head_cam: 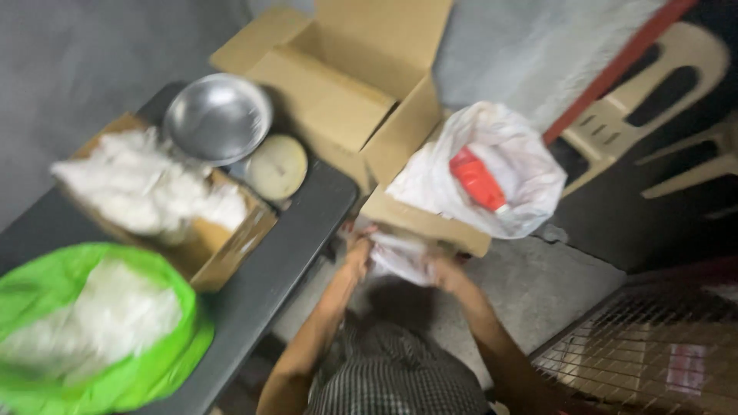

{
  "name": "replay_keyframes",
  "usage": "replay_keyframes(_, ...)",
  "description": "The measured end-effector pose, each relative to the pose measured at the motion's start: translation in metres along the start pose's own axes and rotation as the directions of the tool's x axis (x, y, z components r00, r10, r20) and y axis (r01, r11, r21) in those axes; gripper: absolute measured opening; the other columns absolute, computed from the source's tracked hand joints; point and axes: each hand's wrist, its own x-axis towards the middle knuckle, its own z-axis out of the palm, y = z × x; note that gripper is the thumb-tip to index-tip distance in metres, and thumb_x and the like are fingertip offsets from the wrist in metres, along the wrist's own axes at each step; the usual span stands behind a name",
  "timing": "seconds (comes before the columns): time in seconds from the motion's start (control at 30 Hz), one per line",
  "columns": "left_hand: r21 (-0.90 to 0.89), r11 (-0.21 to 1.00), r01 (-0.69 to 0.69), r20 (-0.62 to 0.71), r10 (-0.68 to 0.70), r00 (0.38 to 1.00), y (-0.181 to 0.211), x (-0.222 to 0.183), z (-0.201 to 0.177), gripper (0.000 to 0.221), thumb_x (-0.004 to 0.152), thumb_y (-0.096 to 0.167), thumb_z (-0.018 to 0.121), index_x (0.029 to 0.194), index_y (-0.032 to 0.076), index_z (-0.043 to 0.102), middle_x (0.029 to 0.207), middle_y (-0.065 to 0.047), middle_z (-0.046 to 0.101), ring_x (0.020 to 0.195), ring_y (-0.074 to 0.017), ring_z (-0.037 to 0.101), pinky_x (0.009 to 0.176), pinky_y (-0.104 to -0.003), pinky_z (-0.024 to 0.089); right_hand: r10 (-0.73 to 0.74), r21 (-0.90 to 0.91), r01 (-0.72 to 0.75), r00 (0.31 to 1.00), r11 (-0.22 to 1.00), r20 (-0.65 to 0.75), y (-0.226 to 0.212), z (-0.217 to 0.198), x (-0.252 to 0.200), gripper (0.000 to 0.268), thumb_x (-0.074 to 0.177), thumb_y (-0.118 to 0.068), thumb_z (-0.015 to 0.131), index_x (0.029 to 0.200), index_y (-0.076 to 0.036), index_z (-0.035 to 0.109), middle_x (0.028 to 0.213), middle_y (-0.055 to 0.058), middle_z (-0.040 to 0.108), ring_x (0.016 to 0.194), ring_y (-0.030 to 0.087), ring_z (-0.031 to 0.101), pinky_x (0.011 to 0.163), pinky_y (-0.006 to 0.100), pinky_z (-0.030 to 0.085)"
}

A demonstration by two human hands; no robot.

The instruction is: Measure and bag white powder using a scoop and a weighing scale.

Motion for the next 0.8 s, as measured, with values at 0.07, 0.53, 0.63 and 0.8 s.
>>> replay_keyframes(0.07, 0.138, 0.974, -0.182, 0.154, 0.161, 0.975, 0.012, 0.001, -0.009, 0.031, 0.081, 0.000, 0.064, 0.110, 0.007, 0.072, 0.101, -0.009, 0.072, 0.084, -0.0193, 0.069, 0.075, -0.034, 0.058, 0.612, 0.626, -0.331, 0.730, 0.706, -0.304, -0.079, 0.021, 0.020, 0.033, 0.089, -0.029, 0.063, 0.114, -0.007, 0.066, 0.096, 0.007, 0.071, 0.090, 0.025, 0.068, 0.075, 0.042, 0.059)
replay_keyframes(0.53, 0.013, 0.945, -0.327, 0.142, 0.322, 0.936, 0.172, -0.073, 0.044, 0.008, 0.095, 0.011, 0.068, 0.096, 0.005, 0.072, 0.085, -0.004, 0.073, 0.073, -0.0139, 0.065, 0.067, -0.030, 0.054, -0.054, 0.142, 0.089, 0.971, 0.986, -0.232, -0.295, 0.091, 0.058, 0.037, 0.092, -0.001, 0.065, 0.127, -0.012, 0.066, 0.112, 0.009, 0.066, 0.089, 0.025, 0.065, 0.072, 0.038, 0.054)
replay_keyframes(0.63, 0.117, 0.890, -0.442, 0.196, 0.415, 0.888, 0.180, -0.087, 0.052, 0.009, 0.093, 0.008, 0.068, 0.100, 0.005, 0.073, 0.086, -0.003, 0.074, 0.074, -0.0123, 0.065, 0.068, -0.028, 0.054, -0.393, -0.711, 0.201, 0.912, 0.674, -0.115, -0.302, 0.106, 0.060, 0.044, 0.084, 0.002, 0.071, 0.126, -0.010, 0.065, 0.121, 0.012, 0.062, 0.098, 0.030, 0.063, 0.080, 0.041, 0.054)
replay_keyframes(0.8, 0.414, 0.699, -0.583, 0.382, 0.448, 0.808, 0.207, -0.118, 0.074, 0.014, 0.091, 0.006, 0.070, 0.105, 0.004, 0.074, 0.087, -0.003, 0.074, 0.077, -0.0116, 0.065, 0.070, -0.028, 0.053, -0.437, -0.809, 0.125, 0.882, 0.574, -0.174, -0.329, 0.133, 0.071, 0.051, 0.075, -0.006, 0.081, 0.119, 0.002, 0.056, 0.111, 0.018, 0.055, 0.092, 0.028, 0.058, 0.072, 0.040, 0.053)
